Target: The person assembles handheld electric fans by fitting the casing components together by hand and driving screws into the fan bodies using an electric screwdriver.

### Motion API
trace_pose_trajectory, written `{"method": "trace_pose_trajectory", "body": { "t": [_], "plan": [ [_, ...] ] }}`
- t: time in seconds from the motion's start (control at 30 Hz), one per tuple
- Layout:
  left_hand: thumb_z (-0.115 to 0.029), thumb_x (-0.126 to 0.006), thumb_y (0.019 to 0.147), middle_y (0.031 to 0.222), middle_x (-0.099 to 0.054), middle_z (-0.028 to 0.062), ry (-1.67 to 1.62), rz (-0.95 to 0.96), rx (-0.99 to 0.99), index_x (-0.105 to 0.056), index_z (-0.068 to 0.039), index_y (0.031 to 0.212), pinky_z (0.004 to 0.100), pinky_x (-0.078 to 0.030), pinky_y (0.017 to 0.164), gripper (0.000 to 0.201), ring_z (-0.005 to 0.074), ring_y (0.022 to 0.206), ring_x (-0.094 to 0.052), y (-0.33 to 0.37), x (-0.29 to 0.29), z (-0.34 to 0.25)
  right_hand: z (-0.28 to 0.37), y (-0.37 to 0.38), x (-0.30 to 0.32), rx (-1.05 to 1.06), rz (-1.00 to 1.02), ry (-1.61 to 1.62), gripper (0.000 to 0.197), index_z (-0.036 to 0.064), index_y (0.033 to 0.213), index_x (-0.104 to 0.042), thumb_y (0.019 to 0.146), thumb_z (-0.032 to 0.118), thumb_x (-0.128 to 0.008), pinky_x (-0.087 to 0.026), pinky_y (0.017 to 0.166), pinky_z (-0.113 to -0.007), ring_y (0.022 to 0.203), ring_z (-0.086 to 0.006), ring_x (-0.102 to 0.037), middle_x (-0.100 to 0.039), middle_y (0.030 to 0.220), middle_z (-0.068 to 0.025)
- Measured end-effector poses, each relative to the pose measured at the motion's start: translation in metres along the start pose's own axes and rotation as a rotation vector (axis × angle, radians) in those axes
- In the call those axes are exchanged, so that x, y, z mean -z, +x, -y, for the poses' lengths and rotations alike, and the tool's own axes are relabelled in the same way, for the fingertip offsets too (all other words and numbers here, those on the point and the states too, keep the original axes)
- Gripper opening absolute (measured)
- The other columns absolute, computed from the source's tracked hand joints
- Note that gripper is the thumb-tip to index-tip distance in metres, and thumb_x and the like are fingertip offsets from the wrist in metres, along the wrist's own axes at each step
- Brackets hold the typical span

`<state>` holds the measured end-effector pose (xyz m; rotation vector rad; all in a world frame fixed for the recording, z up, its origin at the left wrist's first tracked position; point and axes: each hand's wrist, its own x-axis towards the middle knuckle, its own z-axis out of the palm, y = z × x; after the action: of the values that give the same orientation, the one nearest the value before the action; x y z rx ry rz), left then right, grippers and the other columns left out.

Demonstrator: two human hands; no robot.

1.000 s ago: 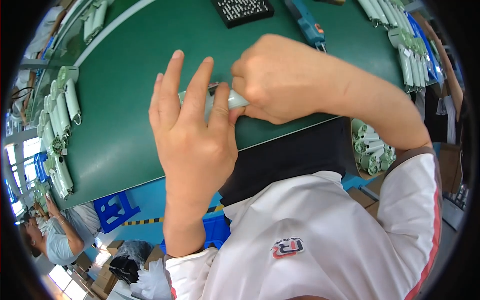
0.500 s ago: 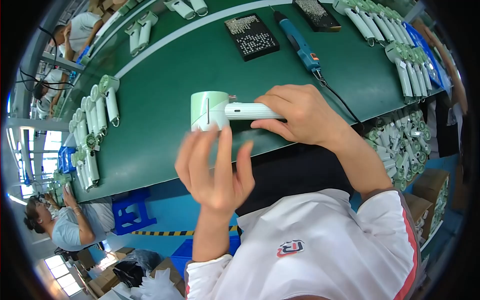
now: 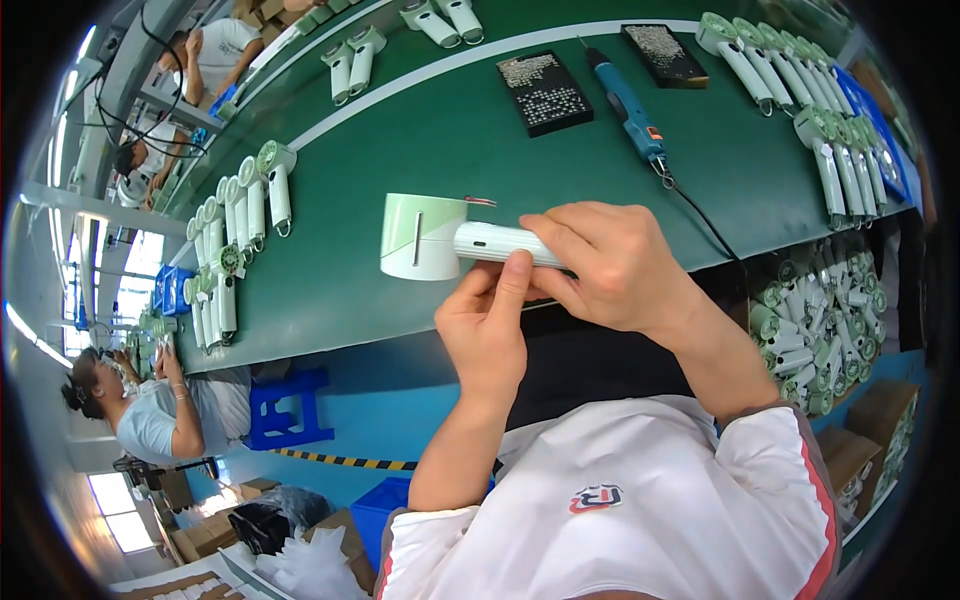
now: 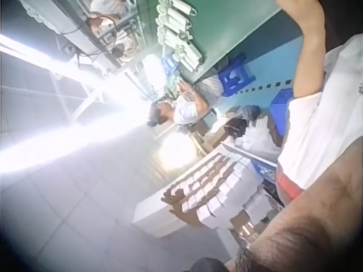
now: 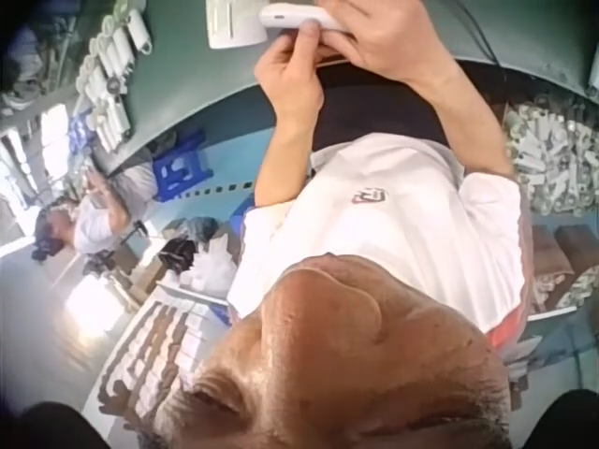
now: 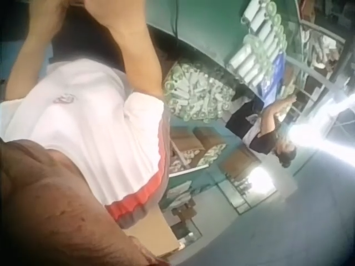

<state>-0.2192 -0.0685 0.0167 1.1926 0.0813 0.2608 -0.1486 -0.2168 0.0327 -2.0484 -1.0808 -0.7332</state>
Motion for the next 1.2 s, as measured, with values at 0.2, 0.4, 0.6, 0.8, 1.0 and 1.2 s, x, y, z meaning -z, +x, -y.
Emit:
{"method": "trace_pose_trajectory", "body": {
  "t": [0.2,0.4,0.6,0.8,1.0,1.2],
  "plan": [
    [-0.014,-0.064,0.104,0.104,-0.071,0.0097,-0.014,-0.084,0.003,-0.069,0.008,0.11,0.0286,-0.061,0.075,0.024,0.014,0.088,-0.068,0.003,-0.008,-0.004,-0.004,0.005,-0.001,0.025,0.008,0.025,0.04,-0.0019,0.108,-0.071,0.073,0.013,-0.082,-0.057,0.06,-0.035,0.072,-0.0272,-0.07,-0.071,0.089,-0.012],
    [-0.017,-0.063,0.106,0.109,-0.069,0.01,-0.089,-0.104,0.021,-0.066,0.007,0.115,0.0277,-0.058,0.073,0.025,0.0142,0.091,-0.067,0.003,-0.006,0.001,-0.001,0.007,-0.004,-0.02,0.014,-0.007,0.04,-0.0019,0.109,-0.071,0.073,0.012,-0.082,-0.057,0.061,-0.035,0.076,-0.0271,-0.071,-0.071,0.09,-0.0122],
    [-0.018,-0.059,0.108,0.112,-0.067,0.01,-0.159,-0.124,-0.021,-0.06,0.006,0.125,0.0266,-0.054,0.077,0.03,0.0149,0.095,-0.065,0.005,-0.008,-0.007,-0.008,0.007,-0.002,-0.063,-0.058,0.142,0.043,-0.0027,0.114,-0.071,0.076,0.015,-0.083,-0.058,0.068,-0.038,0.079,-0.0306,-0.071,-0.073,0.093,-0.014],
    [-0.019,-0.06,0.107,0.108,-0.067,0.0083,-0.114,-0.132,-0.047,-0.061,0.006,0.124,0.0244,-0.051,0.072,0.03,0.011,0.087,-0.061,0.006,-0.008,-0.006,-0.003,0.006,-0.005,-0.086,-0.045,0.184,0.047,-0.0016,0.118,-0.07,0.077,0.015,-0.083,-0.059,0.07,-0.039,0.08,-0.0315,-0.072,-0.074,0.093,-0.0154],
    [-0.018,-0.062,0.106,0.103,-0.067,0.0068,-0.065,-0.115,-0.047,-0.063,0.007,0.122,0.0221,-0.05,0.069,0.029,0.0099,0.083,-0.061,0.004,-0.011,-0.004,0.001,0.007,-0.008,-0.095,0.045,0.135,0.044,-0.0042,0.117,-0.068,0.079,0.013,-0.079,-0.059,0.068,-0.039,0.078,-0.0318,-0.072,-0.074,0.095,-0.0159],
    [-0.015,-0.066,0.104,0.095,-0.067,0.0039,-0.093,-0.155,0.023,-0.065,0.007,0.123,0.0207,-0.046,0.065,0.029,0.0066,0.078,-0.059,0.004,-0.01,-0.005,0.008,0.004,-0.012,-0.065,0.013,0.026,0.04,-0.0057,0.112,-0.067,0.079,0.015,-0.078,-0.059,0.064,-0.038,0.075,-0.0299,-0.072,-0.074,0.097,-0.0161]
  ]
}}
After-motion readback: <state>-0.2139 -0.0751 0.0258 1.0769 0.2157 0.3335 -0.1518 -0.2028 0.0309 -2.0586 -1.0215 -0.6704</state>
